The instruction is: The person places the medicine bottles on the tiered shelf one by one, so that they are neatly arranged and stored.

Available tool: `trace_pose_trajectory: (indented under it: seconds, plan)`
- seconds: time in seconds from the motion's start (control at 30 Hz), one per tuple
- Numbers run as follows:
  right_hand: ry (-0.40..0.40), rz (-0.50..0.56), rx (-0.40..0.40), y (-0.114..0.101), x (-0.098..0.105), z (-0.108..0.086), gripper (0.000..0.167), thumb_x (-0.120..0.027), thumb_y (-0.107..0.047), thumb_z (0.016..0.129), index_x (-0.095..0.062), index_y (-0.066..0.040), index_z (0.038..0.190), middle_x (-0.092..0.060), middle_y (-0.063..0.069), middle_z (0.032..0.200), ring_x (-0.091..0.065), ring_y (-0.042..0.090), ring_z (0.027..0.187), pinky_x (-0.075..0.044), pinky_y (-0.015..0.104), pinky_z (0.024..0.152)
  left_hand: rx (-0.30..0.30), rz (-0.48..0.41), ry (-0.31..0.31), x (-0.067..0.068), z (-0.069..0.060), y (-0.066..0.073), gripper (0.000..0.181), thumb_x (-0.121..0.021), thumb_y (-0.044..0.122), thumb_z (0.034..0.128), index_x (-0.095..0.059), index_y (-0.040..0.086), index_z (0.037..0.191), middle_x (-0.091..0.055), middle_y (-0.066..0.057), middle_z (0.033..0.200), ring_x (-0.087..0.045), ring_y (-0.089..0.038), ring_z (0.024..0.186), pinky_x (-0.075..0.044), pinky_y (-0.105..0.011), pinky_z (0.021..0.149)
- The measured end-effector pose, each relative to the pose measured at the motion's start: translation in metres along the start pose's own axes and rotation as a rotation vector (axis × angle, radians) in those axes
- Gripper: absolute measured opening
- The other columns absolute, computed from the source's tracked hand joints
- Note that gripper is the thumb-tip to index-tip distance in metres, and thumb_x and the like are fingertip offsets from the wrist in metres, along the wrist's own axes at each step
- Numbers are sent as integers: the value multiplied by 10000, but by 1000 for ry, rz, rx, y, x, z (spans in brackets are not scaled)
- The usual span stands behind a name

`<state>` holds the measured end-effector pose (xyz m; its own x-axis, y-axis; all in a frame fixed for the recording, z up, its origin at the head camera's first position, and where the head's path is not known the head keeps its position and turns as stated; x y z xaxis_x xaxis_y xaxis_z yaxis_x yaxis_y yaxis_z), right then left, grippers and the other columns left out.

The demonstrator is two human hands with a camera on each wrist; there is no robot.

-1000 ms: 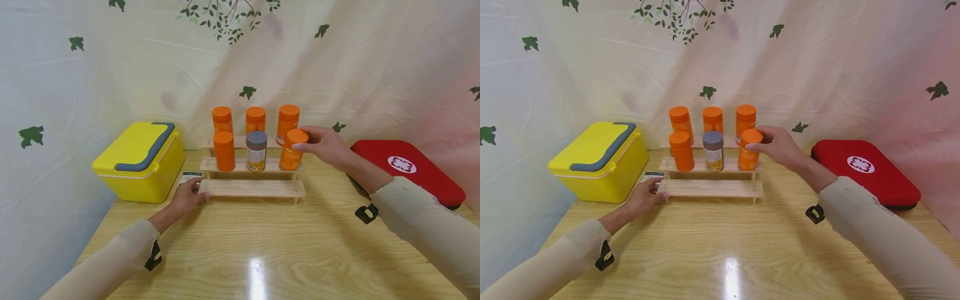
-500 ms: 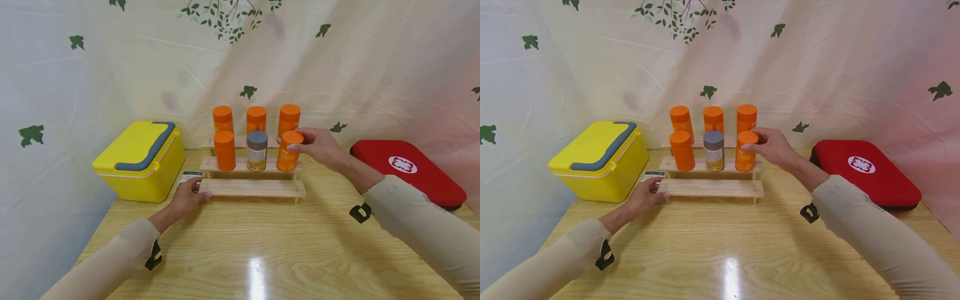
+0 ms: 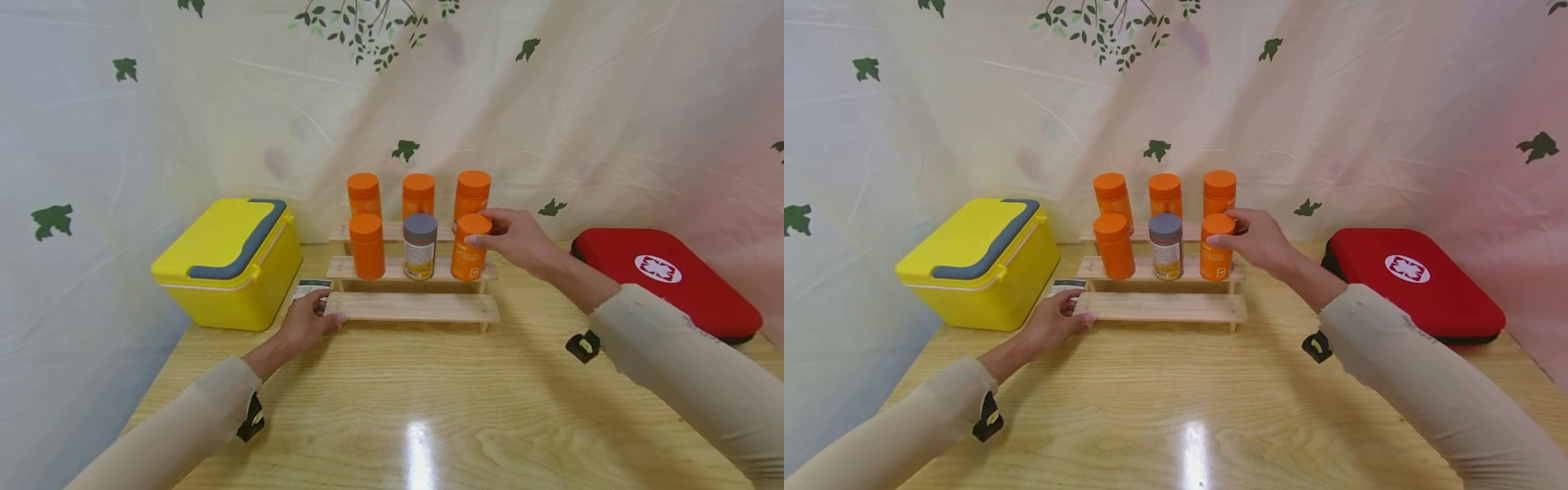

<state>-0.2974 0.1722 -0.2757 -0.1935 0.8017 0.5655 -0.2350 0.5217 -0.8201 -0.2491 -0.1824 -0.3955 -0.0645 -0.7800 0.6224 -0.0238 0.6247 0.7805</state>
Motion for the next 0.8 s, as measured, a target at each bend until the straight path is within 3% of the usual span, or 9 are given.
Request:
trace_pose_trajectory:
  seconds: [0.43, 0.8]
  plan:
    - [22, -14, -6, -2, -2, 1, 492, -688, -232, 906, -532, -25, 1324, -582, 184, 1245, -552, 318, 1083, -452, 461, 951, 12, 3, 5, -1, 1, -1, 633, -695, 192, 891, -412, 7, 1426, -610, -168, 1157, -556, -262, 991, -481, -390, 895]
    - [53, -53, -14, 1, 5, -10, 703, -693, -357, 889, -382, -23, 1424, -490, 198, 1345, -492, 377, 1199, -434, 513, 974, 44, 3, 7, -2, -2, -2, 648, -686, 207, 899, -390, 18, 1444, -589, -186, 1216, -550, -279, 1031, -476, -412, 921]
Point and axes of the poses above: each hand's wrist, its own z-axis towards the middle knuckle, its own x-axis out of the back of the hand, y = z × x, the point moved 3 cm from there along z, towards the middle knuckle
